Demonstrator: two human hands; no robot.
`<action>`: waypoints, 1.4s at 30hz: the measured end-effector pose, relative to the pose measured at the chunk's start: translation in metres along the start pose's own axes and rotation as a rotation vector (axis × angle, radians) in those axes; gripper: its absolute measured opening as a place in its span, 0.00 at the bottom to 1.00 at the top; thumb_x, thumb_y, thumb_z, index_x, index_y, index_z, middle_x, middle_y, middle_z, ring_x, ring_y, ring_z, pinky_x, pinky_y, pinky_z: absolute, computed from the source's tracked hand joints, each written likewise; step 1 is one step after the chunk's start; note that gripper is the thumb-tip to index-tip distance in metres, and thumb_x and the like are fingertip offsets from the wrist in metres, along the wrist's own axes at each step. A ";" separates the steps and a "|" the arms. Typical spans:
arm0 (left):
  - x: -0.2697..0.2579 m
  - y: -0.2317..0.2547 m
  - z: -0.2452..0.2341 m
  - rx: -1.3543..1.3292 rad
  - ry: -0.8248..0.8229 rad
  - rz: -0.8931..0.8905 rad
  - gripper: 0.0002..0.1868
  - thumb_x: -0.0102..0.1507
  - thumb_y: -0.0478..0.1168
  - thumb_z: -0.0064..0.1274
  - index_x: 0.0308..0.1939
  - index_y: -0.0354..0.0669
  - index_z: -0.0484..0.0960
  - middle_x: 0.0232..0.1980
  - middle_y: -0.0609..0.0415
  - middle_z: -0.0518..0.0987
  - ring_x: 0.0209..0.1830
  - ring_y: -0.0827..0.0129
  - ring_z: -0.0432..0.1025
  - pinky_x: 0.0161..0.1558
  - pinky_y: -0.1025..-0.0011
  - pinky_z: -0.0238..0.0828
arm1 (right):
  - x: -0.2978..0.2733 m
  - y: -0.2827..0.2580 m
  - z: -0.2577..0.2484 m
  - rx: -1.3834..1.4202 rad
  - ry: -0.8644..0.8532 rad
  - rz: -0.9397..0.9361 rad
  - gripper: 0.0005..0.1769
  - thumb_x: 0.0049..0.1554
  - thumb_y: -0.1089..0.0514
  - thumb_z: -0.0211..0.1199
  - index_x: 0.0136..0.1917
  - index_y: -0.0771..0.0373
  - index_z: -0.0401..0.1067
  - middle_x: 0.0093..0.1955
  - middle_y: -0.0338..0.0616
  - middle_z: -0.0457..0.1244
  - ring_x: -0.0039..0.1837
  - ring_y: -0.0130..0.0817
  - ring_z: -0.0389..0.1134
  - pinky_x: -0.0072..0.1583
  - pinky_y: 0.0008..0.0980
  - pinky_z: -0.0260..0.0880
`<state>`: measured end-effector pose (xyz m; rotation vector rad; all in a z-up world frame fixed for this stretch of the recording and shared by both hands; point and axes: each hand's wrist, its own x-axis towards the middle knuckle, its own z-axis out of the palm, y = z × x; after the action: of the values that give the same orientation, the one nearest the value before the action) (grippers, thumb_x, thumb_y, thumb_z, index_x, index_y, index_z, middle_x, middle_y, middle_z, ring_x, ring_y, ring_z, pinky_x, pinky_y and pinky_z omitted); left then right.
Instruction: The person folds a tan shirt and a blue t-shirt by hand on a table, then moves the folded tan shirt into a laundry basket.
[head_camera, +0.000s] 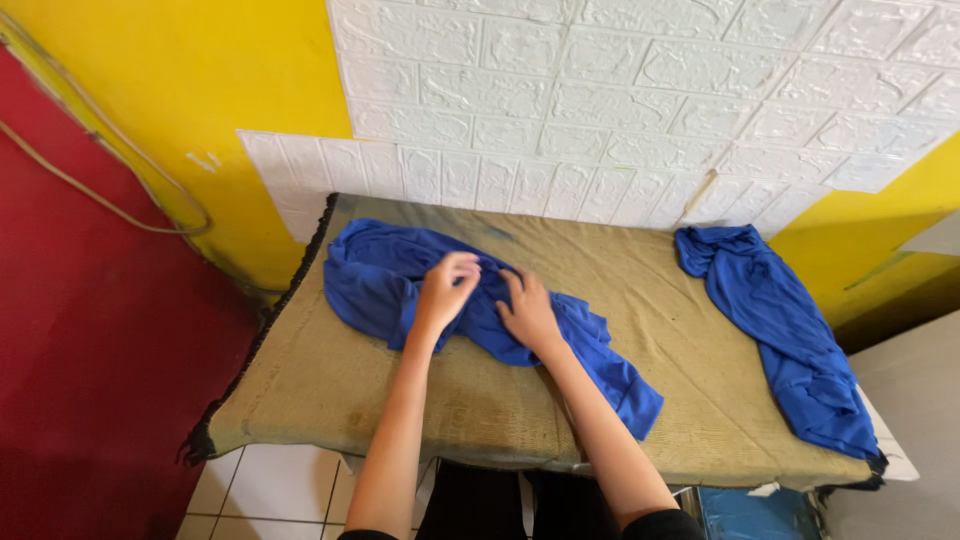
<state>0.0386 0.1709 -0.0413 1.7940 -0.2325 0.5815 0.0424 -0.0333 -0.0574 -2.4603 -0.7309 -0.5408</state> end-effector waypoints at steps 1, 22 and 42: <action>0.001 0.001 0.011 0.042 -0.113 0.032 0.19 0.60 0.39 0.63 0.53 0.36 0.80 0.49 0.48 0.85 0.51 0.64 0.81 0.55 0.67 0.75 | -0.003 0.014 -0.001 -0.111 0.050 0.085 0.36 0.51 0.49 0.66 0.70 0.61 0.63 0.70 0.61 0.58 0.69 0.60 0.60 0.64 0.55 0.64; -0.025 0.042 0.067 0.439 -0.502 0.211 0.20 0.55 0.48 0.67 0.47 0.48 0.82 0.40 0.54 0.80 0.41 0.56 0.78 0.42 0.60 0.74 | 0.060 0.187 -0.112 0.389 -0.008 0.401 0.17 0.58 0.49 0.67 0.50 0.65 0.77 0.43 0.51 0.72 0.47 0.42 0.72 0.50 0.40 0.71; -0.015 0.040 0.071 0.259 -0.332 0.260 0.16 0.60 0.43 0.57 0.48 0.41 0.77 0.40 0.48 0.79 0.41 0.52 0.76 0.40 0.58 0.72 | 0.045 0.202 -0.047 0.311 -0.758 0.571 0.41 0.58 0.30 0.53 0.73 0.58 0.72 0.51 0.57 0.70 0.51 0.52 0.72 0.53 0.45 0.72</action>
<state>0.0272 0.0898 -0.0288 2.1264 -0.6502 0.5093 0.1860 -0.1893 -0.0705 -2.3795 -0.2929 0.6966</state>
